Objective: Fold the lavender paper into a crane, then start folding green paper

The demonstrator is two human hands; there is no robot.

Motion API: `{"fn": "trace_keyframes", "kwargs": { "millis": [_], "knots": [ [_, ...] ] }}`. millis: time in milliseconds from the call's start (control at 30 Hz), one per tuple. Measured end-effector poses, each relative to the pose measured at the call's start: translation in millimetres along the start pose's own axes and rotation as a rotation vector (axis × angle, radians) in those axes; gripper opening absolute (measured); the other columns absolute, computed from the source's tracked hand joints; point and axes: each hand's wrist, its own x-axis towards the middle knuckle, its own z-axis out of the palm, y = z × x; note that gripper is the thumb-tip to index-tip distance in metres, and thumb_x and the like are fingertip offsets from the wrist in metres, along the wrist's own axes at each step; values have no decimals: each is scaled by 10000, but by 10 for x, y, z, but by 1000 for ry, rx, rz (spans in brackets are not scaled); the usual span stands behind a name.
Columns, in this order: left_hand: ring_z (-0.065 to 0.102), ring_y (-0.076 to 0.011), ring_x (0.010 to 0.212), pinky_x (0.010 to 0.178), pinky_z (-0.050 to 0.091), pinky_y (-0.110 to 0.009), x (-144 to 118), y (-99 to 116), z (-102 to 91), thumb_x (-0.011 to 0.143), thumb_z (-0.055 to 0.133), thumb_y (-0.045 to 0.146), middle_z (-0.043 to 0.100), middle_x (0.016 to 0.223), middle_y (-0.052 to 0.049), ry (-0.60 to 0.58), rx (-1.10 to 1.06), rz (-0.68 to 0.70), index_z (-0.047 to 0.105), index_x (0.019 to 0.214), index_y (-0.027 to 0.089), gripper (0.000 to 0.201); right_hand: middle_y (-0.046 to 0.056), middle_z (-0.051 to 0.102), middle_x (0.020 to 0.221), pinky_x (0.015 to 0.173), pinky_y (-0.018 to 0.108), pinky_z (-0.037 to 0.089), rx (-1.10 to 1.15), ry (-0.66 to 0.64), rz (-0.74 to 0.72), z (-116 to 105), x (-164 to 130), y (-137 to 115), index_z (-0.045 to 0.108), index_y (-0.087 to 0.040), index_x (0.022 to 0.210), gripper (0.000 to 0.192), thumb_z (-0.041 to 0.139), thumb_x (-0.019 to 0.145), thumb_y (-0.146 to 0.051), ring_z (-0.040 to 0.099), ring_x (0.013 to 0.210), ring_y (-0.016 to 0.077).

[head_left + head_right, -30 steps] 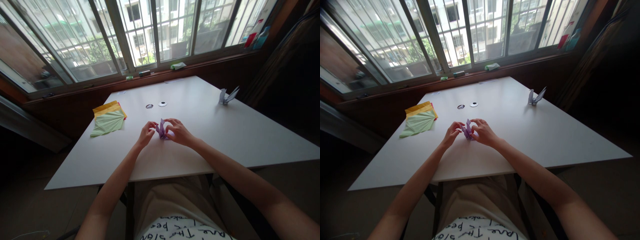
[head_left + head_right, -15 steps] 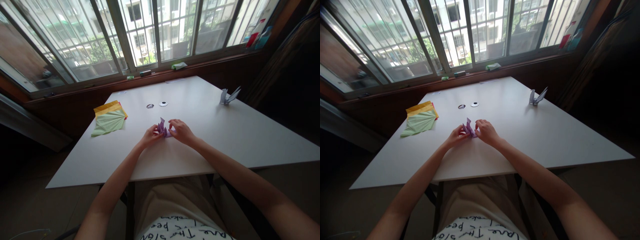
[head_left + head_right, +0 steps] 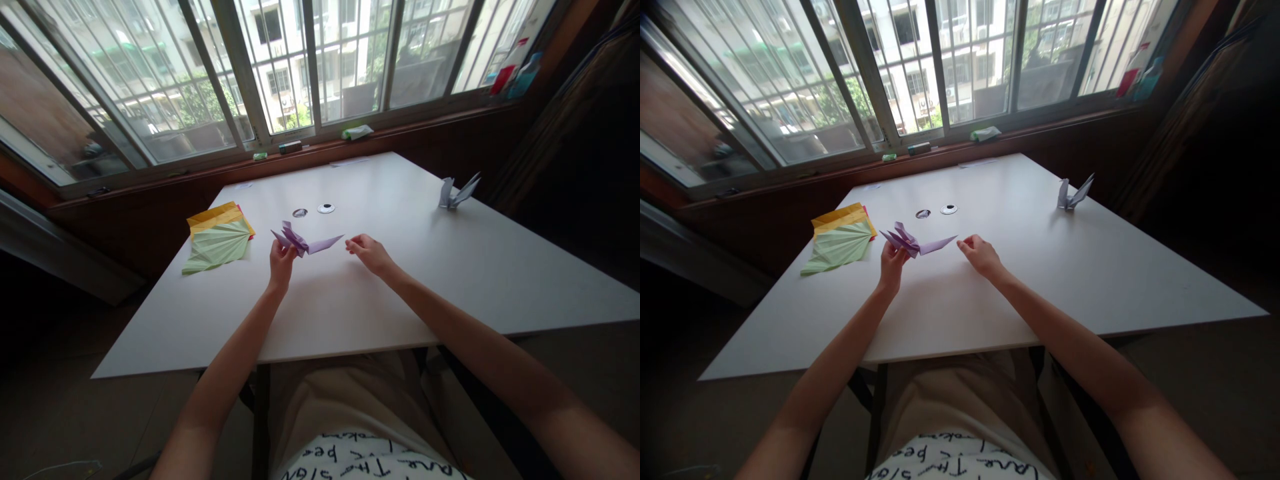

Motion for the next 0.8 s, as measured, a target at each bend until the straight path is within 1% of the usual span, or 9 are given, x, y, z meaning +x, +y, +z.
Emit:
{"fn": "trace_keyframes", "kwargs": {
  "millis": [67, 100, 167, 233, 300, 433, 567, 667, 800],
  "knots": [
    [592, -138, 787, 668, 469, -257, -8, 13, 6, 695, 617, 407, 597, 859, -40, 8, -11, -7, 439, 850, 175, 332, 72, 680, 748, 646, 324, 494, 45, -140, -45, 41, -18, -12, 608, -164, 777, 336, 435, 817, -449, 638, 691, 184],
    [593, -138, 781, 669, 468, -259, -16, 17, 14, 686, 626, 406, 599, 853, -37, 1, -11, -11, 445, 845, 174, 334, 57, 683, 749, 651, 315, 497, 67, -190, -76, 63, -34, -25, 616, -170, 771, 320, 452, 812, -441, 640, 698, 177],
    [590, -133, 751, 659, 465, -260, -36, 19, 38, 669, 646, 396, 602, 832, -27, -32, -5, -19, 466, 833, 171, 332, 52, 684, 857, 694, 320, 502, 107, -234, -138, 97, -74, -64, 613, -181, 871, 282, 498, 793, -426, 639, 778, 179],
    [581, -126, 716, 638, 459, -254, -57, 8, 66, 656, 661, 377, 599, 805, -18, -77, 6, -23, 485, 818, 167, 318, 68, 660, 974, 730, 335, 506, 145, -235, -185, 111, -115, -111, 572, -184, 989, 315, 529, 778, -413, 629, 846, 184],
    [569, -118, 688, 619, 450, -244, -75, -15, 91, 652, 667, 354, 592, 786, -11, -124, 20, -23, 498, 799, 163, 294, 89, 642, 1012, 730, 341, 516, 179, -229, -218, 112, -153, -155, 535, -174, 1038, 348, 545, 770, -396, 630, 850, 183],
    [563, -117, 683, 603, 442, -234, -98, -65, 114, 666, 659, 328, 584, 773, -7, -200, 38, -31, 521, 790, 158, 252, 88, 636, 995, 738, 338, 530, 234, -231, -297, 118, -214, -222, 506, -165, 1046, 387, 617, 715, -332, 630, 839, 174],
    [577, -131, 720, 623, 449, -242, -110, -58, 113, 667, 666, 322, 594, 780, -14, -228, 30, -57, 538, 837, 158, 269, 68, 638, 962, 740, 357, 537, 271, -220, -361, 139, -251, -251, 487, -183, 1072, 428, 642, 687, -287, 630, 823, 170],
    [587, -141, 739, 656, 462, -264, -119, -9, 114, 662, 673, 344, 607, 800, -25, -246, 7, -82, 547, 856, 153, 300, 69, 641, 949, 732, 357, 541, 303, -192, -371, 136, -254, -258, 486, -180, 1074, 410, 630, 702, -275, 634, 797, 164],
    [598, -163, 765, 690, 476, -294, -141, 70, 125, 669, 665, 388, 621, 837, -43, -306, -27, -117, 561, 892, 149, 343, 60, 655, 901, 735, 361, 536, 332, -126, -358, 117, -236, -257, 516, -181, 1030, 340, 615, 719, -278, 635, 807, 172]
  ]
}}
